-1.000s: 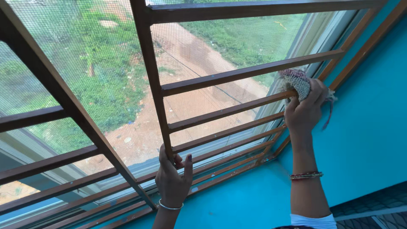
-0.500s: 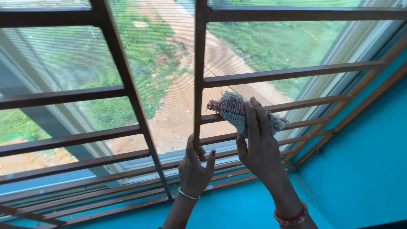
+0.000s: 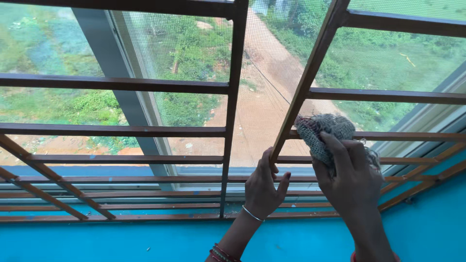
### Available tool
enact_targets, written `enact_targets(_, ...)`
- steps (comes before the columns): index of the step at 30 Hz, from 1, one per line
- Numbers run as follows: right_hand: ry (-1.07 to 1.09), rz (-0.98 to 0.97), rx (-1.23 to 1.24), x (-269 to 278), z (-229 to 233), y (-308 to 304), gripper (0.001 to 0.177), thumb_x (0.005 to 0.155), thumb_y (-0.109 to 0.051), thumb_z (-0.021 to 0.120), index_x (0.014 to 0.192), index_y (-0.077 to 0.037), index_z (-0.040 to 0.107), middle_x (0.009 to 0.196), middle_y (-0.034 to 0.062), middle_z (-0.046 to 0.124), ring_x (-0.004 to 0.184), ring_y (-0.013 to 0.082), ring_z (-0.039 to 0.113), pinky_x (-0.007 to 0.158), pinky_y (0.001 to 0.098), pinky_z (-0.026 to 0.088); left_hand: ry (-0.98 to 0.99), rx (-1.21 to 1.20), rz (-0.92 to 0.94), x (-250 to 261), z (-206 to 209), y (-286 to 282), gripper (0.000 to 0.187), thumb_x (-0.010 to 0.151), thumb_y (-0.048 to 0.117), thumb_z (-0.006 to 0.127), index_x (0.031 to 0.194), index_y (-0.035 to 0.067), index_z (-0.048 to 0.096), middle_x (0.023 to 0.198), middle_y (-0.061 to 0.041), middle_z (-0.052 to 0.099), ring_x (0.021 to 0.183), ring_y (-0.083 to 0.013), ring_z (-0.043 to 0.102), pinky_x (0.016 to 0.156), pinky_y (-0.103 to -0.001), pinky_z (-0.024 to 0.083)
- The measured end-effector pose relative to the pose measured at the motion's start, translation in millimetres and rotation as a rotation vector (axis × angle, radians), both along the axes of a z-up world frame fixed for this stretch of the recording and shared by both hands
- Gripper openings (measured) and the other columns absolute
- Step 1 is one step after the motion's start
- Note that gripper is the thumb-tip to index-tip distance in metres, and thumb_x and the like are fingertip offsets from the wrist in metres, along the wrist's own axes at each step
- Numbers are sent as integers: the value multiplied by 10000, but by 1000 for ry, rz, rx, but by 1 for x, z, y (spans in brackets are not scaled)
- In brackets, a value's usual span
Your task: The person wipes the metal bars and the lower interior ledge of a window frame by hand using a cloth.
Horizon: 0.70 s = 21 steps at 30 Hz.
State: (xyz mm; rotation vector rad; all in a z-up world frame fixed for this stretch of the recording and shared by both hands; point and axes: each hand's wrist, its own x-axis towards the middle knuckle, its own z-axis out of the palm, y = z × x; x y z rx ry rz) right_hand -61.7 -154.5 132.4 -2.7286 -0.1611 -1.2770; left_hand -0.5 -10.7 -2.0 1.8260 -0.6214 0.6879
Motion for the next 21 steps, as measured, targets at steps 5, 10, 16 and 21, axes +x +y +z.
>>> enact_targets(5, -233, 169, -10, -11, 15, -2, 328, 982, -141, 766, 1304, -121, 705, 1125, 67, 599, 986, 242, 667, 917, 418, 572, -20, -12, -6, 1, 3, 0, 780, 972, 256, 731, 1565, 31, 278, 928, -87, 627, 706, -177, 670, 588, -306, 561)
enact_targets(10, -386, 221, -83, 20, 38, 9, 328, 986, -104, 755, 1308, -89, 698, 1208, 146, 584, 1090, 290, 586, 891, 418, 529, -21, -4, -32, 0, 3, 0, 781, 980, 237, 721, 1566, 8, 258, 947, -102, 626, 741, -190, 686, 622, -307, 575)
enact_targets(16, -236, 333, -297, 58, 13, 34, 422, 931, -114, 717, 1350, -82, 745, 1296, 112, 627, 1118, 237, 597, 904, 421, 515, 19, 30, -50, -2, 2, 2, 757, 1001, 260, 705, 1552, -20, 269, 1099, -171, 637, 925, -288, 692, 784, -393, 570)
enact_targets(21, -169, 190, -714, 36, -49, 30, 443, 900, -217, 663, 1312, -63, 710, 1356, 65, 646, 1174, 200, 647, 899, 469, 524, -64, 221, 105, -17, -18, 14, 732, 974, 352, 647, 1487, -57, 322, 1342, -294, 560, 1245, -405, 571, 1180, -606, 274)
